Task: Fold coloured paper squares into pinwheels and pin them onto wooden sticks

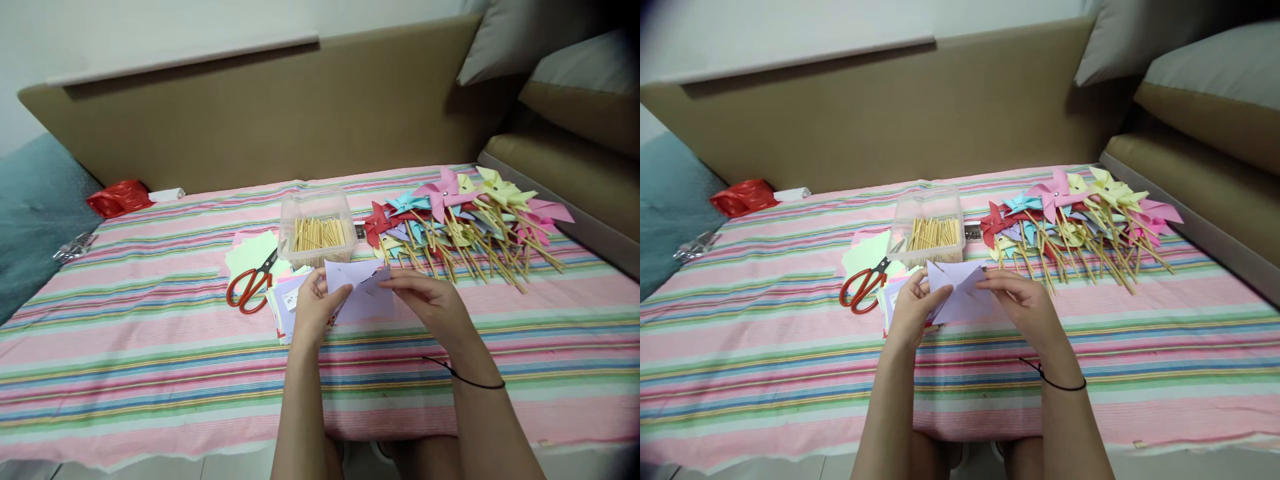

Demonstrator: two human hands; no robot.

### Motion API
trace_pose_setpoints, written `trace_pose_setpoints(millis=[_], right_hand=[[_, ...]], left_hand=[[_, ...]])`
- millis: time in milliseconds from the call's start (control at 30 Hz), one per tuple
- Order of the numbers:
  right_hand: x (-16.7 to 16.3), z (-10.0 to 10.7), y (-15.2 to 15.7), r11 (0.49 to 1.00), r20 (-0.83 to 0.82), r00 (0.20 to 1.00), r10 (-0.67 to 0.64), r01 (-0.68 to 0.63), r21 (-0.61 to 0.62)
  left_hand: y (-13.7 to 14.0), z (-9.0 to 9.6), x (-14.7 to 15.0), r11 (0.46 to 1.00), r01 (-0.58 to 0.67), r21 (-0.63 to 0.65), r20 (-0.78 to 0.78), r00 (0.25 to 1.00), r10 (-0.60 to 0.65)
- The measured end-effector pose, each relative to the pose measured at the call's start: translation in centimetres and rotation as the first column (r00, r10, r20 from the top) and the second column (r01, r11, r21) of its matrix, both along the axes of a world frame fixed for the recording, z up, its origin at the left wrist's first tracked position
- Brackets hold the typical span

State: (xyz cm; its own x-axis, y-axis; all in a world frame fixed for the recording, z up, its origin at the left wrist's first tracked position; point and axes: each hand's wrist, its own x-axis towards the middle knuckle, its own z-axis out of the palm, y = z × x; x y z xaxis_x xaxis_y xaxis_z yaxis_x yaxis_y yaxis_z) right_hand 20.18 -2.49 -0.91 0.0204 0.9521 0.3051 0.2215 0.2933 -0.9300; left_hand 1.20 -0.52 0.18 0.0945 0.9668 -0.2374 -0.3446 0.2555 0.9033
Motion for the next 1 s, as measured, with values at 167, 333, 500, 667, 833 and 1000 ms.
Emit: trace_pose_setpoints(millis=[167, 333, 500, 667, 833, 1000], right_hand=[[-0.3, 0.1, 0.1, 0.999, -0.084, 0.996, 0.041, -0.043, -0.029], [-0.5, 0.2, 0.1, 0.992, -0.111, 0.991, 0.073, -0.084, -0.099], [-1.5, 0.3, 0.3, 0.988, -0.163, 0.985, 0.049, -0.072, -0.14], [-2.8, 0.4, 0.5, 0.979, -0.317, 0.946, -0.068, 0.002, -0.202], [-3.2, 0.0, 0.6, 0.975, -0.35, 0.93, -0.107, 0.028, -0.221], [-3.4, -0.2, 0.8, 0.982, -0.338, 0.937, -0.087, 0.024, -0.187]], left_hand=[[0.2, -0.1, -0.2, 0.997, -0.059, 0.058, 0.028, 0.998, 0.058], [0.3, -0.1, -0.4, 0.995, -0.061, 0.081, 0.035, 0.998, 0.058], [0.2, -0.3, -0.4, 0.995, -0.039, 0.092, 0.017, 0.999, 0.037], [0.2, -0.3, -0.4, 0.995, 0.007, 0.095, -0.009, 1.0, -0.006], [0.1, 0.0, -0.3, 0.996, 0.02, 0.083, -0.016, 1.0, -0.019], [0.1, 0.1, -0.2, 0.996, 0.037, 0.075, -0.005, 0.999, -0.036]])
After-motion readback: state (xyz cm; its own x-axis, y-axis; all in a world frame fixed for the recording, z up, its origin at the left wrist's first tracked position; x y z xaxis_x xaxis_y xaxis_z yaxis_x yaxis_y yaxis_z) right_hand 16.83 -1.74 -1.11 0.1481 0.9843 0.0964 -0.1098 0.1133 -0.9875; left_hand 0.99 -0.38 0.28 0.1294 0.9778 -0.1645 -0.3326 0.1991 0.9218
